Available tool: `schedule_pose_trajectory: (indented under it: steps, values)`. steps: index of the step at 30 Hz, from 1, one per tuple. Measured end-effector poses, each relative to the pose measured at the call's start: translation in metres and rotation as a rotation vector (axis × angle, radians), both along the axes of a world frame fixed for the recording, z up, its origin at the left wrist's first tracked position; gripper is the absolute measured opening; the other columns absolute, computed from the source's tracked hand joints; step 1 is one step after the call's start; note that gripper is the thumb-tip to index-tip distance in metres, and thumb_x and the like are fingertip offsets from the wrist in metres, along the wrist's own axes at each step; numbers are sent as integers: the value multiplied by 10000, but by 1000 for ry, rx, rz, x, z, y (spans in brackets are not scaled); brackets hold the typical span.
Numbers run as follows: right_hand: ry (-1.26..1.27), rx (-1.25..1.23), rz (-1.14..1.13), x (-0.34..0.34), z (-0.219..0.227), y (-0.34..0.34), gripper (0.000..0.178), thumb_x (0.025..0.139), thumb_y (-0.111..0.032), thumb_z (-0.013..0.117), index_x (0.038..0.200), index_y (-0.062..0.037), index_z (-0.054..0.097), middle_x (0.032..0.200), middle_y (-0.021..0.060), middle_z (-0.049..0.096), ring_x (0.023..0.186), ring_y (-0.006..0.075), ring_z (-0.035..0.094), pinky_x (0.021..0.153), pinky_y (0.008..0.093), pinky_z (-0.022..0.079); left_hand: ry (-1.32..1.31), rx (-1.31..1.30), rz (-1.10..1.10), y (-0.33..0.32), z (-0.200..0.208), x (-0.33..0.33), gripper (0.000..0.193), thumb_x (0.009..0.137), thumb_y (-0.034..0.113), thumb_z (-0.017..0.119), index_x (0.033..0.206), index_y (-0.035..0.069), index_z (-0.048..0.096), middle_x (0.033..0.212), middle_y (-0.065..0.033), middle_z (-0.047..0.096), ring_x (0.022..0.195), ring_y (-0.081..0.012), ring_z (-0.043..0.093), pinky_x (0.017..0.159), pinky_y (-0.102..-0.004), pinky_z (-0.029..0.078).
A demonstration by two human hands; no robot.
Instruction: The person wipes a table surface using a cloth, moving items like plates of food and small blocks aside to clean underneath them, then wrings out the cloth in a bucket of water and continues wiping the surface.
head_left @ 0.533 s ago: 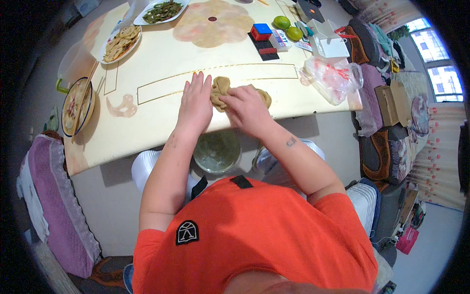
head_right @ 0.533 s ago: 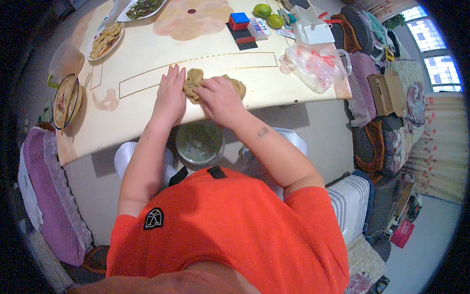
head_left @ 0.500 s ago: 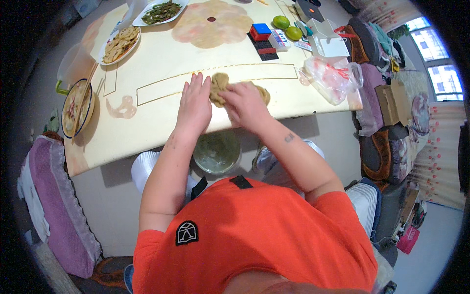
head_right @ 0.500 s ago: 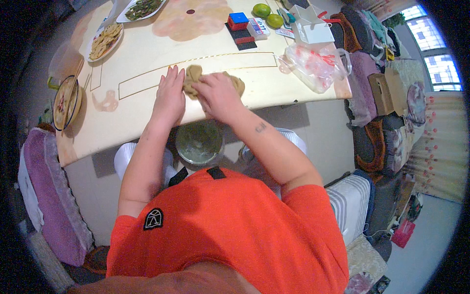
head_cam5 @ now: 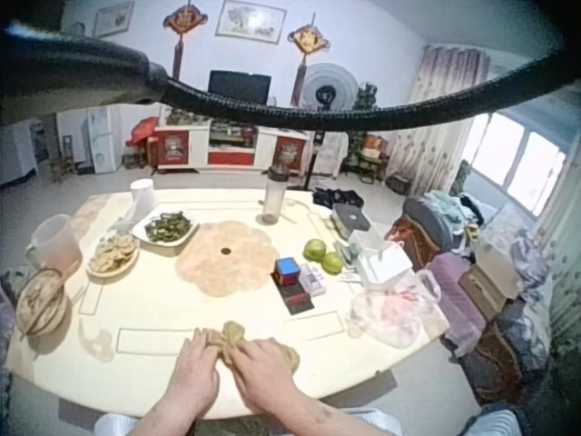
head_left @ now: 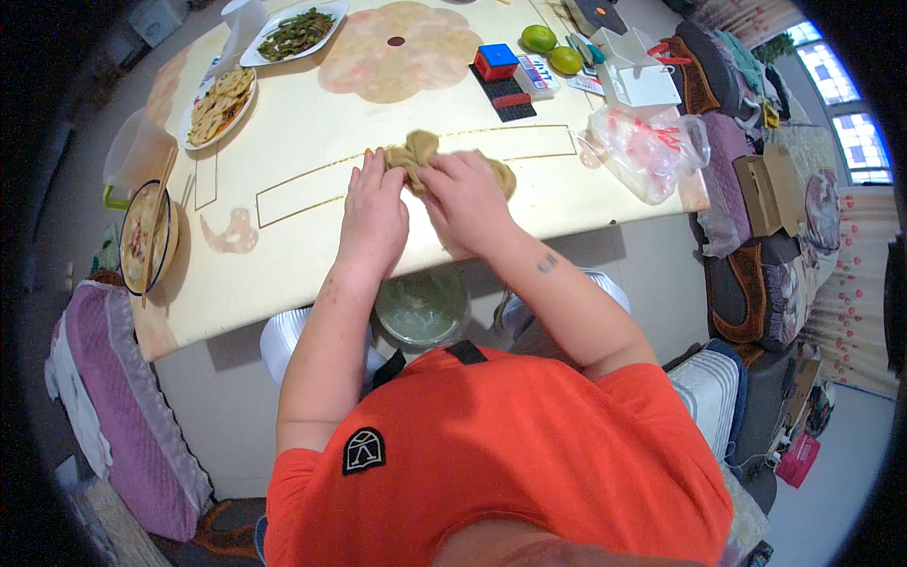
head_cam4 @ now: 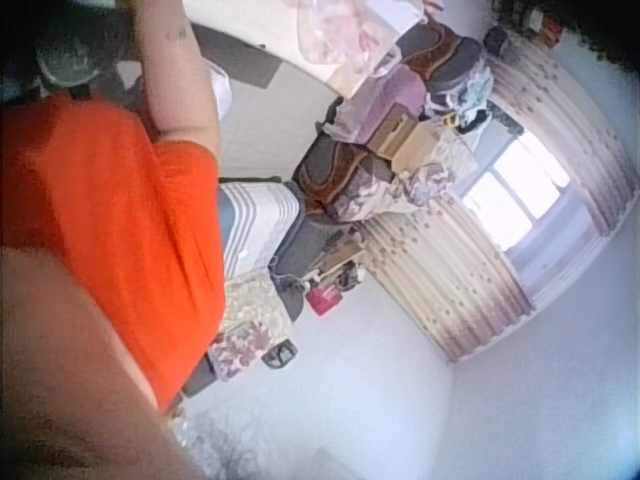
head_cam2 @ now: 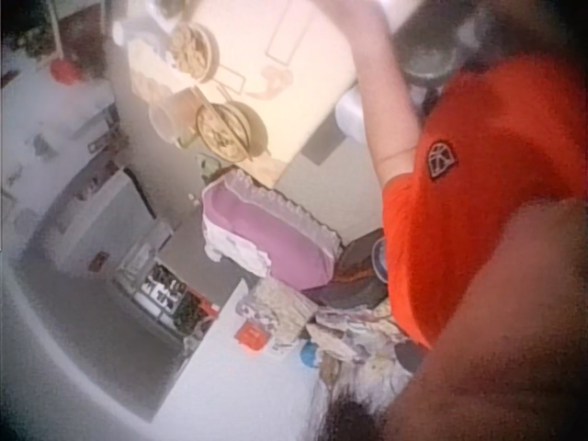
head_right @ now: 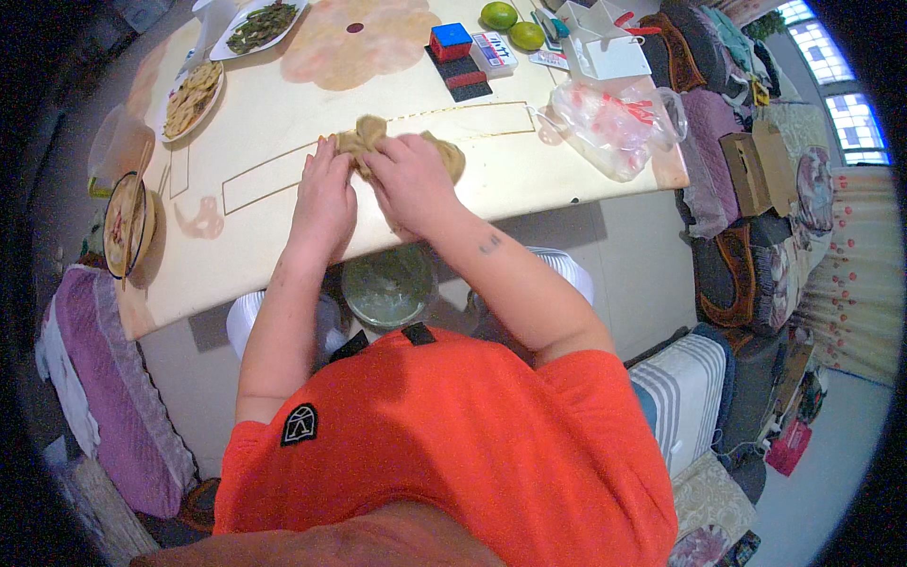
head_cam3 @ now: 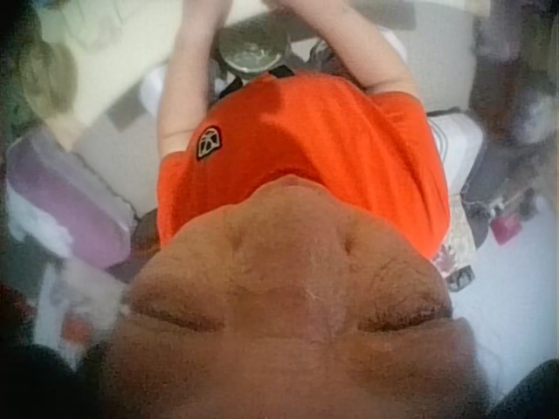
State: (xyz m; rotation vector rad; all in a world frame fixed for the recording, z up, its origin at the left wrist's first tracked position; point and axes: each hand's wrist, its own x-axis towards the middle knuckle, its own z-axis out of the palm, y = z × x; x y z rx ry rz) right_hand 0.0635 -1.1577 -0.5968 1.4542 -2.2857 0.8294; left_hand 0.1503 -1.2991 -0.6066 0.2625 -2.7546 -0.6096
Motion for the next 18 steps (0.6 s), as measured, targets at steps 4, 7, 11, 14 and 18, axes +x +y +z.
schedule_pose_trajectory:
  steps: [4, 7, 11, 14, 18]
  values:
    - [-42, -43, 37, 1, 2, 14, 292, 712, -106, 697, 1000, -67, 667, 980, 91, 620, 883, 294, 577, 787, 407, 473, -13, 34, -44, -1, 7, 2, 257, 847, -18, 455, 1076, -11, 571, 1393, -295, 405, 1344, -430, 337, 1126, -503, 270]
    - [-31, -62, 27, -11, 2, 5, 247, 731, -140, 698, 966, -69, 673, 956, 91, 634, 875, 295, 585, 785, 416, 471, 14, 20, -40, -1, 4, 0, 282, 847, -6, 474, 1106, 7, 587, 1388, -288, 415, 1340, -430, 343, 1121, -502, 276]
    - [-87, -105, 32, -20, 3, 2, 183, 781, -204, 678, 907, -71, 689, 890, 95, 643, 848, 307, 588, 763, 417, 475, 24, 21, -53, 1, 6, 3, 337, 846, 7, 493, 1164, 42, 600, 1386, -280, 421, 1338, -426, 350, 1120, -498, 277]
    - [-215, -22, -34, -31, 1, 12, 219, 838, -275, 642, 863, -63, 692, 799, 115, 649, 790, 331, 604, 732, 421, 487, 19, -22, -71, 0, 5, 4, 361, 844, 20, 507, 1186, 74, 608, 1383, -285, 418, 1342, -414, 353, 1127, -492, 274]
    - [-610, -76, -394, -57, 23, 29, 276, 860, -296, 630, 926, -32, 673, 839, 142, 678, 778, 334, 643, 722, 407, 508, 32, -40, -76, 0, 4, 5, 377, 843, 34, 518, 1205, 87, 611, 1380, -298, 412, 1346, -414, 348, 1131, -491, 269]
